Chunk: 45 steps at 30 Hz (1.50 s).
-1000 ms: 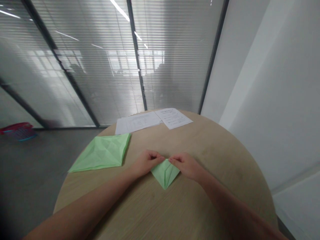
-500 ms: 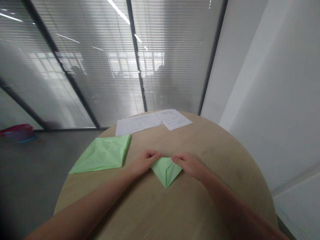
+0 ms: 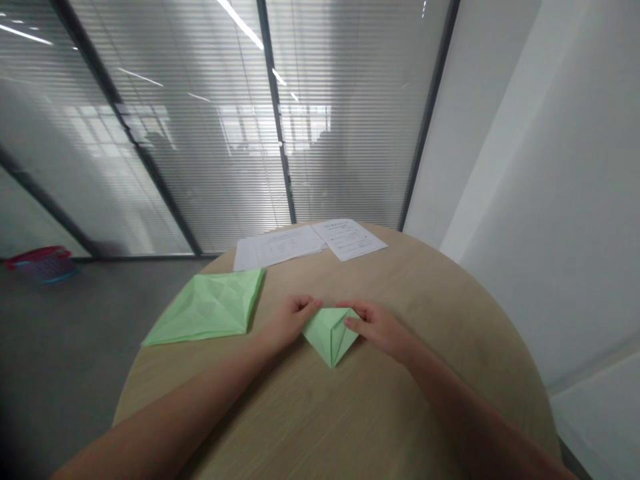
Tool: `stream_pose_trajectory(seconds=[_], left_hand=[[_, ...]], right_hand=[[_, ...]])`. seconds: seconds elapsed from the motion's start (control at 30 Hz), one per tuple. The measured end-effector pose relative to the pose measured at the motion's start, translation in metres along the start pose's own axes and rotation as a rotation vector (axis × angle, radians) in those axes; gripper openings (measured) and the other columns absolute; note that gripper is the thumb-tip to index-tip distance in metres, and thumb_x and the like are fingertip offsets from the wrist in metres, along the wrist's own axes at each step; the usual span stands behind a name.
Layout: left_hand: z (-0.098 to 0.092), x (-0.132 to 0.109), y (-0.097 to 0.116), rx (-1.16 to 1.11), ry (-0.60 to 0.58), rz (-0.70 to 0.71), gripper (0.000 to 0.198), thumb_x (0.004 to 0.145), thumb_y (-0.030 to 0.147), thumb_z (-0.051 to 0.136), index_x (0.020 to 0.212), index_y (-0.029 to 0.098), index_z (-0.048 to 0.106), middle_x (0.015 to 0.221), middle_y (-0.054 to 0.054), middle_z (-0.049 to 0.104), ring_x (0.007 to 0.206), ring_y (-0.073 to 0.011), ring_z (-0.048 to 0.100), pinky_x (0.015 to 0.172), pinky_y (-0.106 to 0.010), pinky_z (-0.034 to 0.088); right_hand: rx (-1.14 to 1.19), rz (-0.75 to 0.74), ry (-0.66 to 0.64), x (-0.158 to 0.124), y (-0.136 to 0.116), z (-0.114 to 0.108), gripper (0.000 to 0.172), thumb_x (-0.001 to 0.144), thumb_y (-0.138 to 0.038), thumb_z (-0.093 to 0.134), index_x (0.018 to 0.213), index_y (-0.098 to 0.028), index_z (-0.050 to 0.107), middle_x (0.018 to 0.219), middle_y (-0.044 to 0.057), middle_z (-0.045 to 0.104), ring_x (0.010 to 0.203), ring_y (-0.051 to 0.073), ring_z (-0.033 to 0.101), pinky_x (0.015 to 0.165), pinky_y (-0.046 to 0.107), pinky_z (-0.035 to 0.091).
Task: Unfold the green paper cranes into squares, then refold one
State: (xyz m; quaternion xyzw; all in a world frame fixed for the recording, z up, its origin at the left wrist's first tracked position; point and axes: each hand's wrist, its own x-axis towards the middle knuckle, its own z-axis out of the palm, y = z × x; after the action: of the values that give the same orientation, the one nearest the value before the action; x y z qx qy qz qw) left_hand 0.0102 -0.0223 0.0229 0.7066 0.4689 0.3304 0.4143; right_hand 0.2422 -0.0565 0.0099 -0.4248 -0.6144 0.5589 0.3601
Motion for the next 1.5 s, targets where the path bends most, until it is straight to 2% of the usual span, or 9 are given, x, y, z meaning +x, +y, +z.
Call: stream_pose_trajectory(seconds=[0.1,0.2,0.37,0.47,0.57,0.7,0.83,1.03,1.5], left_hand=[[0.0,-0.001,0.0,0.007,-0.011,-0.017,0.049,0.087,0.061,0.053,0.061,0.019,0.052,0.059,0.004,0.042,0.057,-0.0119,0.038,0.056,-0.027,0.029],[0.002,-0.002,0.0,0.0,-0.04,-0.004,0.051,0.088,0.063,0.051,0.062,0.02,0.051,0.059,0.005,0.041,0.057,-0.0119,0.037,0.056,-0.027,0.029],[0.005,-0.002,0.0,-0.018,-0.016,0.014,0.05,0.091,0.062,0.047,0.064,0.02,0.05,0.062,0.003,0.044,0.061,-0.0141,0.041,0.058,-0.027,0.033],[0.005,-0.002,0.0,-0.088,0.017,0.054,0.039,0.093,0.054,0.051,0.08,0.019,0.061,0.071,0.001,0.055,0.07,-0.016,0.051,0.065,-0.028,0.04],[0.005,-0.003,-0.001,-0.17,0.045,0.086,0.025,0.088,0.043,0.064,0.09,0.019,0.06,0.078,0.0,0.06,0.073,-0.0159,0.056,0.066,-0.027,0.044],[0.006,-0.006,-0.001,-0.188,0.004,0.152,0.022,0.087,0.039,0.067,0.09,0.018,0.062,0.092,-0.006,0.067,0.085,-0.0187,0.061,0.072,-0.029,0.049],[0.008,-0.008,-0.001,-0.138,-0.05,0.188,0.03,0.088,0.042,0.068,0.106,0.018,0.068,0.105,-0.009,0.07,0.093,-0.0211,0.063,0.077,-0.032,0.053],[0.01,-0.009,-0.002,-0.046,-0.034,0.16,0.029,0.088,0.035,0.067,0.112,0.019,0.067,0.1,-0.008,0.069,0.093,-0.0217,0.064,0.081,-0.034,0.054],[0.009,-0.01,0.0,-0.009,-0.054,0.179,0.032,0.085,0.031,0.066,0.115,0.019,0.065,0.096,-0.004,0.067,0.085,-0.0192,0.061,0.079,-0.034,0.051]], right_hand=[[0.003,0.006,0.039,0.002,0.005,0.0,0.066,0.078,-0.058,0.077,0.13,-0.019,0.066,0.115,0.009,0.074,0.099,0.021,0.07,0.092,0.036,0.055],[-0.043,0.032,0.082,0.004,0.007,0.001,0.061,0.081,-0.059,0.073,0.124,-0.017,0.07,0.106,0.009,0.076,0.091,0.021,0.07,0.084,0.033,0.055],[-0.208,-0.008,0.149,0.005,0.004,0.002,0.047,0.087,-0.06,0.063,0.098,-0.017,0.077,0.093,0.008,0.076,0.084,0.021,0.068,0.076,0.031,0.053],[-0.243,0.008,0.189,0.006,0.004,0.002,0.048,0.089,-0.061,0.059,0.093,-0.016,0.077,0.087,0.007,0.075,0.078,0.021,0.066,0.07,0.03,0.051],[-0.214,0.047,0.219,0.007,0.007,0.002,0.05,0.089,-0.062,0.057,0.096,-0.016,0.077,0.086,0.008,0.074,0.073,0.02,0.064,0.064,0.028,0.048],[-0.249,0.001,0.262,0.008,0.007,0.001,0.047,0.089,-0.06,0.055,0.094,-0.017,0.076,0.091,0.008,0.074,0.081,0.021,0.065,0.071,0.029,0.048],[-0.332,-0.03,0.289,0.008,0.006,0.002,0.046,0.092,-0.06,0.05,0.089,-0.018,0.07,0.083,0.006,0.069,0.076,0.02,0.06,0.068,0.028,0.044],[-0.381,-0.044,0.308,0.006,0.003,0.003,0.044,0.094,-0.058,0.045,0.084,-0.018,0.063,0.078,0.005,0.063,0.073,0.018,0.056,0.065,0.027,0.041],[-0.407,-0.073,0.339,0.007,0.005,0.004,0.041,0.094,-0.052,0.046,0.088,-0.019,0.069,0.081,0.005,0.068,0.075,0.019,0.061,0.067,0.027,0.044]])
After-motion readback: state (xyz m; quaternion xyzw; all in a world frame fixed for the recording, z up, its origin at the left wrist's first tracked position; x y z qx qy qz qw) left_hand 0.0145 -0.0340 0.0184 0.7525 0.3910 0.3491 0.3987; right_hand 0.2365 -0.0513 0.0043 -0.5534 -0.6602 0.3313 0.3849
